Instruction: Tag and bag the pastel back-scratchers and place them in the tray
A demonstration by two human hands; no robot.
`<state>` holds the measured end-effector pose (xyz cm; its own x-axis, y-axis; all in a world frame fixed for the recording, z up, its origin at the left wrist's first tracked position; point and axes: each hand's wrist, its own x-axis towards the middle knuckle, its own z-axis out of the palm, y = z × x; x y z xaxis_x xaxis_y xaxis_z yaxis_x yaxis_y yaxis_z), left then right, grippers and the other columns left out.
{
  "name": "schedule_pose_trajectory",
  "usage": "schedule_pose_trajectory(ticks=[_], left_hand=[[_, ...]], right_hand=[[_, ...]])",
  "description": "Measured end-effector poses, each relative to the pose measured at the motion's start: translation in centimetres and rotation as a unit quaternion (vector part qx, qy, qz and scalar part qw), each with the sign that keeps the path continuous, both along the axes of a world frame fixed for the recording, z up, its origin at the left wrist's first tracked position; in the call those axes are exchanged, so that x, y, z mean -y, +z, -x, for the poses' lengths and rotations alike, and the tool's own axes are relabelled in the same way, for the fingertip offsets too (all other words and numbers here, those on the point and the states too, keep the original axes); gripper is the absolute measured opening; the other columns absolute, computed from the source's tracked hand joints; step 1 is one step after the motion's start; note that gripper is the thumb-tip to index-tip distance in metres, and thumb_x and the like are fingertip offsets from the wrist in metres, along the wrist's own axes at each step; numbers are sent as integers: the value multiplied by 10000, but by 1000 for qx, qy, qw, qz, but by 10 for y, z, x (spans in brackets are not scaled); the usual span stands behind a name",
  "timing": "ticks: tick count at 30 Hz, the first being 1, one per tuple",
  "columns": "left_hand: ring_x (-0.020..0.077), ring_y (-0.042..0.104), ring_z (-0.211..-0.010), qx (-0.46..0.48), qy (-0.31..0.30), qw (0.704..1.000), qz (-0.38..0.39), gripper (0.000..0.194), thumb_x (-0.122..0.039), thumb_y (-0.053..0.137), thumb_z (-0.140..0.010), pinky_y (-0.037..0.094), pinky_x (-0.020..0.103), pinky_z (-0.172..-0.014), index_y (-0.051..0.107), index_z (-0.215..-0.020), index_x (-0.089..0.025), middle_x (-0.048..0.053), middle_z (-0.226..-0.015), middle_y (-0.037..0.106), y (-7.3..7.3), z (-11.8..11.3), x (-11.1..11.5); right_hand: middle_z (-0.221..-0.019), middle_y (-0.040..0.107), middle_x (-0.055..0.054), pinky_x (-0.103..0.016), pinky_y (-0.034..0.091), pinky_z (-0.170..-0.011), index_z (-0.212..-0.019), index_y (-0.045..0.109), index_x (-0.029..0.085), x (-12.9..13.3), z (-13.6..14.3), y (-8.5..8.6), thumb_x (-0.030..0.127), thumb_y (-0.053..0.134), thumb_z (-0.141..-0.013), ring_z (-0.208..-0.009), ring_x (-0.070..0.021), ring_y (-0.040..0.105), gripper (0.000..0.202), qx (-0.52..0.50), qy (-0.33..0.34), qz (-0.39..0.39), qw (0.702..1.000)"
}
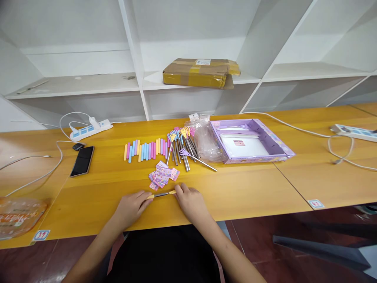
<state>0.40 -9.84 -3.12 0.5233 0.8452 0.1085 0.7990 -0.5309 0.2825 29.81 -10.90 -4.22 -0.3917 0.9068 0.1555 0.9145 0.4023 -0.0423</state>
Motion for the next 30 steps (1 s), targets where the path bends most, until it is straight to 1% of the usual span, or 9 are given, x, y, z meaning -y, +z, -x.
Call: schedule_pose_trajectory(ticks=[2,3,6,9,13,17,20,24,30], left_hand=[[188,750,-918,-4,1,1000,16,457,-474,353,-1167,511,268,-769,740,-1185,-232,68,-1071,798,-3,-2,2],[190,750,-925,-8,0,1000,23,457,-478,353,-1167,509,272,-775,735,-1172,-228,66,-1076,796,-4,-2,2],[194,748,-942,-21,-2,999,42,466,-484,345,-1169,502,286,-784,724,-1131,-215,58,-1077,792,-3,-2,0],[192,739,-934,-35,1,998,46,462,-474,344,-1170,487,290,-769,718,-1094,-214,44,-1051,785,-1,-1,-3],[183,713,-871,-26,-14,1000,9,446,-470,373,-1166,454,294,-726,717,-1048,-212,28,-956,756,-2,1,-2],[182,653,-773,-9,-26,997,-72,423,-455,409,-1161,418,312,-682,716,-1004,-208,24,-857,706,-6,5,-2],[195,625,-772,-24,-25,992,-124,404,-428,416,-1161,418,332,-699,697,-974,-206,30,-847,695,-4,16,-5],[220,605,-828,-59,-22,982,-179,333,-371,435,-1157,419,350,-745,697,-1043,-200,47,-890,719,9,42,-7],[230,558,-814,-70,-54,976,-198,264,-252,479,-1133,404,360,-737,686,-976,-206,35,-844,713,24,73,-2]], right_hand=[[-1016,738,-82,-310,417,-688,-1145,594,195,-1,-2,-5,308,515,-1139,-766,-212,689,138,-48,6,5,999],[-1027,747,-83,-311,435,-707,-1173,592,195,-1,-3,-7,332,487,-1152,-789,-217,702,174,-72,13,7,997],[-1004,765,-76,-317,469,-728,-1214,591,195,-2,-10,-10,320,411,-1174,-806,-224,721,222,-131,33,19,991],[-957,764,-61,-309,477,-731,-1169,607,203,-3,-17,-7,322,365,-1185,-803,-217,724,271,-154,50,38,986],[-859,736,-50,-299,463,-713,-1052,631,213,-5,-21,0,374,321,-1192,-765,-212,706,376,-154,65,55,984],[-826,725,-39,-289,473,-683,-1003,639,228,-6,-25,5,436,319,-1189,-729,-207,705,425,-182,52,98,977],[-872,761,-51,-294,506,-695,-1033,660,241,-7,-38,8,450,350,-1180,-757,-217,736,402,-197,45,102,974],[-969,803,-69,-312,541,-717,-1090,674,246,-7,-70,14,439,381,-1172,-808,-231,777,361,-201,26,50,978],[-966,811,-63,-299,538,-698,-1032,687,238,2,-107,26,348,469,-1150,-786,-205,778,272,-202,63,-14,977]])
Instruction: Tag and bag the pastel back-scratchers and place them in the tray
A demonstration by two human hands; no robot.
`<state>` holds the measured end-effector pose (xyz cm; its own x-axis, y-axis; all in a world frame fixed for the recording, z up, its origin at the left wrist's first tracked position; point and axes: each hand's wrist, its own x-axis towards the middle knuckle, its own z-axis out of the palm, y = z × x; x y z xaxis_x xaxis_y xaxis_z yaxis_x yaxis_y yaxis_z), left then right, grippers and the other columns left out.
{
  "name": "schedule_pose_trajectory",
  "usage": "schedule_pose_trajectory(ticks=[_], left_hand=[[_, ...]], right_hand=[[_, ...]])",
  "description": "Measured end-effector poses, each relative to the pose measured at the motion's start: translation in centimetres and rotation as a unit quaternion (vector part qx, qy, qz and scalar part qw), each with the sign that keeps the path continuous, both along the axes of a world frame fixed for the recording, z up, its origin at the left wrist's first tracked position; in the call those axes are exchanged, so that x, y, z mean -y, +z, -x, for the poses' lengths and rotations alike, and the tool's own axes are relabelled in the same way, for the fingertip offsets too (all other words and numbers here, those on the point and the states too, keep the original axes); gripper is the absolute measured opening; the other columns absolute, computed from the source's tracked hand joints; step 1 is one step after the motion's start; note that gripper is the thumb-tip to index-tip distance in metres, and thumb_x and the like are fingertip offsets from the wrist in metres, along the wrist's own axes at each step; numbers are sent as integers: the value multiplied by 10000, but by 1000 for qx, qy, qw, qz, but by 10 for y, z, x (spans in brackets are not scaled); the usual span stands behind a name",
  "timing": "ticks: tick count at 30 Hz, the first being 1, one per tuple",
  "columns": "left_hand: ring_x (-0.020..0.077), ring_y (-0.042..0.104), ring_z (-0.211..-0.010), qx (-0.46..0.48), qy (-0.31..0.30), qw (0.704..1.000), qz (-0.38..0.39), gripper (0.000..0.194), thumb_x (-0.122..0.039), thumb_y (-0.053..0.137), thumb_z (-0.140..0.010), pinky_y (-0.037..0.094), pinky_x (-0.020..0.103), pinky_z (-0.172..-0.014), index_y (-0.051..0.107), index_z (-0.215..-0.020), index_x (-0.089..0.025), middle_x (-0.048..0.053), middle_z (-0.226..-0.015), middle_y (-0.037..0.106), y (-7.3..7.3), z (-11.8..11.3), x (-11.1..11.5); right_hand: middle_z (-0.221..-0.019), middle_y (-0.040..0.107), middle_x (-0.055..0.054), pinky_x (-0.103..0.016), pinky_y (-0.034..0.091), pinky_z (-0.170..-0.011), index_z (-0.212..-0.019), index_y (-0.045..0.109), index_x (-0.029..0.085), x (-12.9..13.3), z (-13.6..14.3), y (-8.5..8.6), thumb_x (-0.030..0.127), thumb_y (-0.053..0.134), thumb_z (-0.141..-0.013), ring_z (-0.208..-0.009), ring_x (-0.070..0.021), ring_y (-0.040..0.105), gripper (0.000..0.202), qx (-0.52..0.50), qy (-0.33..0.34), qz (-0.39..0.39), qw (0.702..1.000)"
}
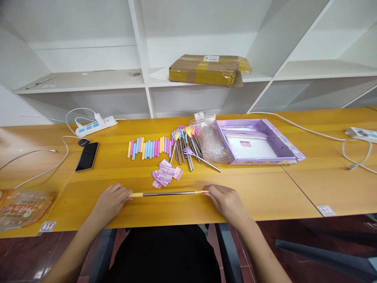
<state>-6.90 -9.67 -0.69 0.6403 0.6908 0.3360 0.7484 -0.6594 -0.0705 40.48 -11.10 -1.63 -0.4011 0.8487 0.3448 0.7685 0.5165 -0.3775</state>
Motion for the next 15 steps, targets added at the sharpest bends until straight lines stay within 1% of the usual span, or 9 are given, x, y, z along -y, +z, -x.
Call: schedule_pose_trajectory(ticks=[2,4,7,9,10,12,15], left_hand=[[237,559,-822,-1,28,1000,-1,275,-232,479,-1123,410,366,-743,675,-932,-208,41,-843,705,3,18,1],[251,570,-852,2,63,998,3,282,-242,477,-1116,424,374,-756,678,-921,-210,51,-857,703,6,45,1],[258,587,-874,24,83,996,25,322,-284,455,-1113,456,376,-780,679,-891,-217,57,-867,706,12,92,4],[254,596,-872,45,90,994,46,338,-314,446,-1110,472,368,-778,690,-894,-224,56,-877,713,14,117,7],[251,599,-865,53,92,992,61,339,-338,456,-1108,477,363,-773,694,-894,-227,53,-877,713,14,125,9],[245,607,-846,64,98,989,87,357,-389,468,-1104,490,357,-764,701,-888,-228,48,-865,709,10,132,11],[250,643,-867,70,116,985,106,402,-460,448,-1109,523,367,-793,741,-966,-226,56,-896,726,2,127,11]], right_hand=[[-980,814,-77,-305,551,-729,-1046,702,238,5,-19,1,347,497,-1136,-814,-215,784,249,-4,-23,-20,1000],[-984,820,-86,-316,568,-748,-1062,720,249,9,-50,-2,391,517,-1120,-839,-233,793,254,-11,-69,-36,997],[-981,829,-84,-356,596,-745,-1038,739,279,17,-109,-12,540,518,-1082,-844,-272,805,344,-27,-158,-39,986],[-977,830,-92,-401,611,-747,-981,740,292,21,-142,-21,650,498,-1042,-839,-304,805,437,-41,-215,-24,976],[-971,829,-99,-421,614,-746,-957,740,294,23,-154,-26,691,488,-1021,-835,-318,803,475,-47,-238,-7,970],[-962,826,-108,-443,613,-741,-945,742,293,24,-166,-34,729,479,-989,-829,-335,797,511,-51,-268,42,961],[-1011,822,-110,-444,608,-774,-1017,735,279,22,-161,-42,695,493,-970,-873,-331,792,484,-63,-289,107,949]])
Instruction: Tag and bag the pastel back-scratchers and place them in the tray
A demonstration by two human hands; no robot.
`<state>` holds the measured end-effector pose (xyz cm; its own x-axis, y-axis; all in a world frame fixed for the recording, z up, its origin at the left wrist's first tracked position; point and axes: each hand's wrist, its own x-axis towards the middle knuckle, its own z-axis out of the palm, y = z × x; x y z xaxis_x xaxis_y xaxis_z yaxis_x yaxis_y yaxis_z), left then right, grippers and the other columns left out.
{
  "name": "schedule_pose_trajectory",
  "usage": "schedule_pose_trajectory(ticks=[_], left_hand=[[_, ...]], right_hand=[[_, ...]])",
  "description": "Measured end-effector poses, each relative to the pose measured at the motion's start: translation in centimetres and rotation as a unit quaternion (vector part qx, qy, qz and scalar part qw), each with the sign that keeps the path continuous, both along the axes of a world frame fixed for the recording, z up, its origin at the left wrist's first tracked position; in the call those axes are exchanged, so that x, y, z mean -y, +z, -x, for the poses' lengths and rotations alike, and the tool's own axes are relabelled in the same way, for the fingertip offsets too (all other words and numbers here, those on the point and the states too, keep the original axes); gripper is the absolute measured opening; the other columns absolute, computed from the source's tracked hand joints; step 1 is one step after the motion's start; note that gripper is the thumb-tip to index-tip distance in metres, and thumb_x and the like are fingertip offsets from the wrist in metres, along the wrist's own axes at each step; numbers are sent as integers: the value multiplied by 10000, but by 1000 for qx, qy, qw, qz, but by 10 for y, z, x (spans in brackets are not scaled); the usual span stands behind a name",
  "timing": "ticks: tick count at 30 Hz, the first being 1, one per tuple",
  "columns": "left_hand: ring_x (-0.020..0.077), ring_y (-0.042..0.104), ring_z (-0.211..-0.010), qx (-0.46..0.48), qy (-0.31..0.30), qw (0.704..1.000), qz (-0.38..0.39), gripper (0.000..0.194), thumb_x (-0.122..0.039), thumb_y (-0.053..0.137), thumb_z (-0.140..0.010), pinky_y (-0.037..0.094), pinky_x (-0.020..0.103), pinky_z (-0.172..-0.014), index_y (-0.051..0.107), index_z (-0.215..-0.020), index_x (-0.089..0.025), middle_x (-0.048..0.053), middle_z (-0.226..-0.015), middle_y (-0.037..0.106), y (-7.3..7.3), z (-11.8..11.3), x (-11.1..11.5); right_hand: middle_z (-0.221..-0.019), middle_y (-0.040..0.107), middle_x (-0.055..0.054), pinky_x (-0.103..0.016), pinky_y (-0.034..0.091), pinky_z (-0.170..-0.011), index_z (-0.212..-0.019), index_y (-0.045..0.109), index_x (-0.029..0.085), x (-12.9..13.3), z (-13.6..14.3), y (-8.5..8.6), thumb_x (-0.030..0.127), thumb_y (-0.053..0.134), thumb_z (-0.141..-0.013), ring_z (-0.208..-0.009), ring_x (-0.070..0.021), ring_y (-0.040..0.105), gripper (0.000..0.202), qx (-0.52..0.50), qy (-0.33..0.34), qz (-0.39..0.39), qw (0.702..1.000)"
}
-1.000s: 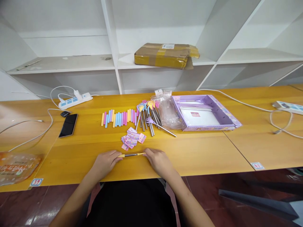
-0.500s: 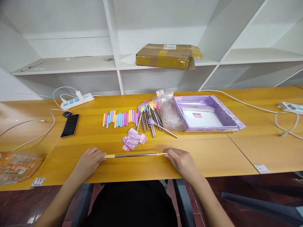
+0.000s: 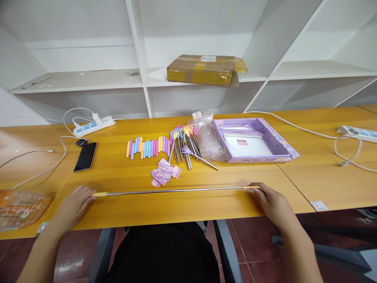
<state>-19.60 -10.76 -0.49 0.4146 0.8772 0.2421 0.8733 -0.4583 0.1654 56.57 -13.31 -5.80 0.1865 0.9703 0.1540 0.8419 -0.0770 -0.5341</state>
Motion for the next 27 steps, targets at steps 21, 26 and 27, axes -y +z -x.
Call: schedule_pose_trajectory(ticks=[21,26,27], left_hand=[[235,790,-1000,23,-65,998,-8,442,-444,389,-1147,647,335,-856,761,-1296,-258,76,-1162,820,-6,-91,-17],[225,765,-903,41,-98,994,-25,415,-351,371,-1156,601,316,-760,715,-1329,-196,122,-1130,797,8,-168,-43],[231,762,-920,47,-100,994,-20,417,-343,363,-1156,596,324,-769,704,-1341,-189,128,-1144,792,12,-176,-49]], right_hand=[[-762,690,-72,-330,401,-634,-1182,647,193,-47,133,41,414,370,-1077,-652,-247,641,370,37,-46,-74,996],[-802,711,-98,-309,314,-591,-1195,654,163,-70,226,55,254,365,-1103,-631,-219,602,316,128,87,-103,982],[-816,715,-106,-309,308,-589,-1188,658,160,-72,240,58,233,375,-1101,-631,-214,599,305,141,106,-114,978]])
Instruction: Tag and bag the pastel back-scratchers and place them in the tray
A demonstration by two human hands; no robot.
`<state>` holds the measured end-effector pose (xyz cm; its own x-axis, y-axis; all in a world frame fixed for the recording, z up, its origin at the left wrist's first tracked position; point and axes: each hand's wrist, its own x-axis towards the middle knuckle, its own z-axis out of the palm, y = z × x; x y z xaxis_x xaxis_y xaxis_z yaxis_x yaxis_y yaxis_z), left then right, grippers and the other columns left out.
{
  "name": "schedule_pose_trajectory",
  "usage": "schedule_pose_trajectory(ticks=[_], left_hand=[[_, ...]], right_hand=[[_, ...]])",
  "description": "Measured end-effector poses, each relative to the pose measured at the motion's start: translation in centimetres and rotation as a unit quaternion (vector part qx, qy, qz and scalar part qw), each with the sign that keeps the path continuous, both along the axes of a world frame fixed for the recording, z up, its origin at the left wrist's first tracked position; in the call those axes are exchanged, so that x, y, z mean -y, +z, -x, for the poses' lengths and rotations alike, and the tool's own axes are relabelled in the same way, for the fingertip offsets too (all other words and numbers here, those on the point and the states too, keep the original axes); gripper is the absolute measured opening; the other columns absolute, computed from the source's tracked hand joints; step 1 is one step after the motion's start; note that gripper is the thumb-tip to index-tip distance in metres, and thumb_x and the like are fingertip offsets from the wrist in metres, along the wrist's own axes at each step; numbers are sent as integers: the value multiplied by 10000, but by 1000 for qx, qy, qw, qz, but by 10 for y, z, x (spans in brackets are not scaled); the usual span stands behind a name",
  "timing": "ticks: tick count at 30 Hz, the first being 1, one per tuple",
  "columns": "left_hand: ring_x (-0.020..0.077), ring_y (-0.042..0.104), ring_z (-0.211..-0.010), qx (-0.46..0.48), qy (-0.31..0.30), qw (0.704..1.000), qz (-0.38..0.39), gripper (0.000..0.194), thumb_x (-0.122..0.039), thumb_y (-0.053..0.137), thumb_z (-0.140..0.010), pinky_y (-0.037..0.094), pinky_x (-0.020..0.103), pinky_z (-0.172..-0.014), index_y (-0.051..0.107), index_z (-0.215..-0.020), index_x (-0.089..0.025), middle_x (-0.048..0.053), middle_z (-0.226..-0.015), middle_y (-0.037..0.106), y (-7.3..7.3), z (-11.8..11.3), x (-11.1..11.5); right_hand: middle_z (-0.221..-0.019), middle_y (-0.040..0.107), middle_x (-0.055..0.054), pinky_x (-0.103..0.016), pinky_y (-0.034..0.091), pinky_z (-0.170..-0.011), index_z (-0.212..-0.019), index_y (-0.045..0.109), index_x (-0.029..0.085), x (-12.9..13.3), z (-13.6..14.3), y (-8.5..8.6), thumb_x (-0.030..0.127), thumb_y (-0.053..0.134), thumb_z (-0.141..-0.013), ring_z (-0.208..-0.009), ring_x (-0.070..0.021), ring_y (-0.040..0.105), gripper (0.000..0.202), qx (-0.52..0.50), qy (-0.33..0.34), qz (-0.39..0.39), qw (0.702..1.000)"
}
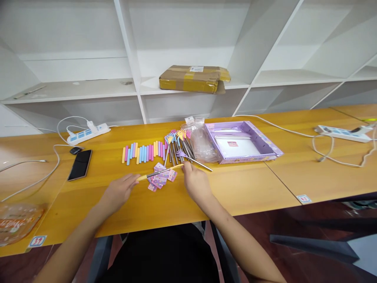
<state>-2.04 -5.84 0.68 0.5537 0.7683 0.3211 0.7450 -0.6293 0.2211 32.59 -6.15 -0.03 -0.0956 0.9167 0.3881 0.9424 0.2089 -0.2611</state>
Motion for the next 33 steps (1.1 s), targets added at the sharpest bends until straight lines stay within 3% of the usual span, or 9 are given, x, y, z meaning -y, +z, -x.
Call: schedule_pose_trajectory(ticks=[5,9,11,14,16,20,23,28,33], left_hand=[[267,740,-1017,7,-3,999,49,422,-359,323,-1156,563,365,-808,660,-1352,-197,126,-1219,766,17,-5,-25],[224,635,-692,5,38,987,156,365,-413,336,-1147,443,329,-635,638,-1067,-223,40,-843,692,27,-9,-44],[205,556,-604,33,53,979,193,330,-422,345,-1142,373,319,-583,589,-1030,-228,5,-744,605,28,-19,-52],[188,562,-629,133,59,967,209,249,-355,360,-1133,390,311,-613,519,-1266,-218,-8,-793,602,17,-38,-61],[180,605,-715,216,59,955,192,299,-301,345,-1130,442,320,-687,406,-1411,-218,13,-907,638,2,-48,-63],[188,639,-941,312,18,940,141,218,-259,340,-1122,490,358,-857,368,-1336,-227,49,-1063,624,-33,-53,-57],[191,628,-986,327,12,934,143,135,-268,348,-1126,492,370,-904,389,-1252,-241,52,-1093,610,-44,-49,-52],[179,608,-926,340,28,928,149,133,-272,365,-1121,486,350,-871,429,-1233,-239,48,-1091,604,-37,-45,-49],[204,613,-983,339,29,918,204,188,-248,401,-1094,493,362,-901,583,-1133,-220,59,-1086,630,-19,-45,-49]], right_hand=[[-870,739,-142,-317,346,-622,-1182,683,147,-18,23,21,248,398,-1120,-664,-223,617,309,20,45,3,999],[-959,768,-99,-304,436,-739,-1146,697,205,-68,-6,44,448,365,-1160,-806,-232,673,412,-43,136,109,984],[-1073,764,-147,-340,458,-823,-1179,685,173,-97,-27,47,494,337,-1156,-925,-268,682,474,-41,37,86,995],[-1272,678,-310,-435,446,-949,-1277,632,47,-129,-49,33,548,457,-1094,-1151,-382,630,561,29,-165,39,985],[-1302,643,-357,-468,433,-996,-1319,591,-5,-139,-59,17,569,553,-1038,-1232,-422,585,640,61,-212,55,974],[-1243,682,-300,-448,447,-973,-1372,561,-1,-145,-72,-9,457,600,-1010,-1202,-389,603,585,71,-222,72,970],[-1189,694,-263,-419,458,-906,-1319,630,37,-145,-80,-12,397,532,-1047,-1112,-354,639,462,62,-218,70,971],[-1133,691,-195,-360,442,-789,-1133,759,126,-141,-90,-4,259,426,-1067,-919,-267,648,365,23,-225,45,973],[-1095,672,-163,-378,495,-841,-1237,758,136,-130,-81,9,294,433,-1070,-893,-254,626,397,-37,-176,-113,977]])
